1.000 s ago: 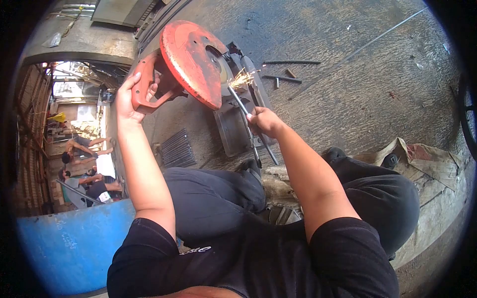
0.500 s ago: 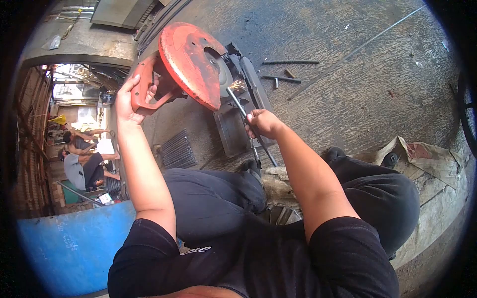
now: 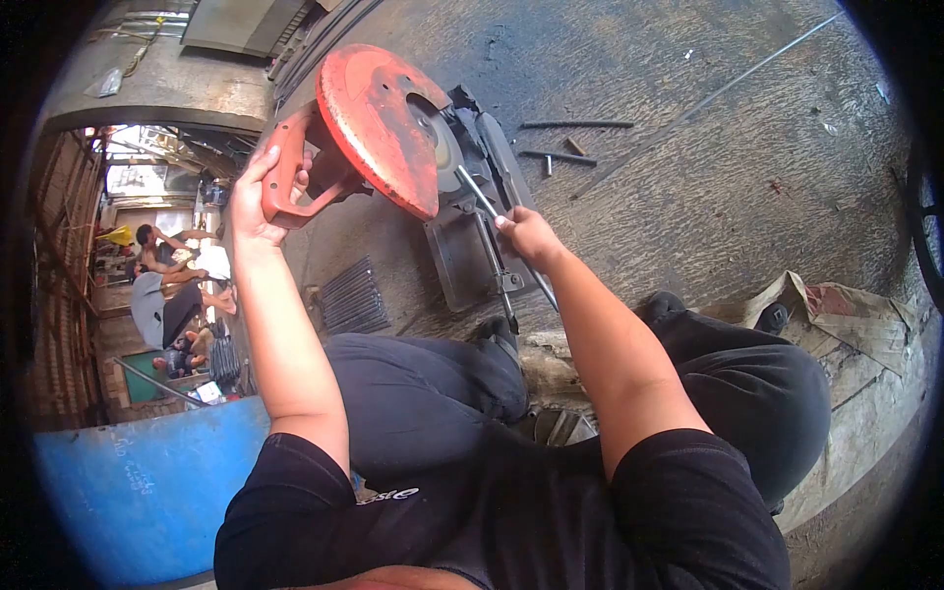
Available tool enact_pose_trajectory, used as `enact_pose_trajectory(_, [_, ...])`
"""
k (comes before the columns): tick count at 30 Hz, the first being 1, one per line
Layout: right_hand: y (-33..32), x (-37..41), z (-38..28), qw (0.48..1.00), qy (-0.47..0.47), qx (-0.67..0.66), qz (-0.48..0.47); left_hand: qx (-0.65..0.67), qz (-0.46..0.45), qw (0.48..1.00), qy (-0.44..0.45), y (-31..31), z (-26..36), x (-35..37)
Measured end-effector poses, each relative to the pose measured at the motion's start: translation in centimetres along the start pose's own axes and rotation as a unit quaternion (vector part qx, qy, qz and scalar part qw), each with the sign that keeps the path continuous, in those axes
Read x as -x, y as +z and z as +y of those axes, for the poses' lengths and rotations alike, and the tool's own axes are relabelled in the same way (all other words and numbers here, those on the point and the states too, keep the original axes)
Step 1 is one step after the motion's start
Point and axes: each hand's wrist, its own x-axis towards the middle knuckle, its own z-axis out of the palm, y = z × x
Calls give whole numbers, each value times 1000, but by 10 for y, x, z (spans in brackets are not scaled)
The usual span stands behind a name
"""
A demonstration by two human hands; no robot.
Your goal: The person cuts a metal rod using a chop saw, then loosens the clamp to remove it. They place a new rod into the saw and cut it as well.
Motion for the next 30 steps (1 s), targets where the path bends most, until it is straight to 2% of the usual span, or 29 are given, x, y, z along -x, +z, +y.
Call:
enact_pose_trajectory(4, [-1,-1,-3,995,-25,69,73,11,20,1000,-8,7,1,3])
enact_pose_trajectory(8, [2,1,-4,996,-29,37,79,16,33,999,-16,7,2,4])
enact_pose_trajectory(10, [4,6,-12,999,10,19,40,15,33,999,-17,9,3,5])
enact_pose_trajectory(17, [-1,6,-14,997,20,65,-23,18,10,1000,-21,1,-1,0])
enact_pose_trajectory(25, [-2,9,-14,995,57,-16,-86,23,18,999,-21,2,-1,0])
enact_pose_trajectory(29, [-5,3,-12,998,31,7,-61,16,28,999,-15,7,0,3])
enact_pose_trajectory(30, [-3,4,-13,999,13,26,-18,15,28,999,-15,7,0,3])
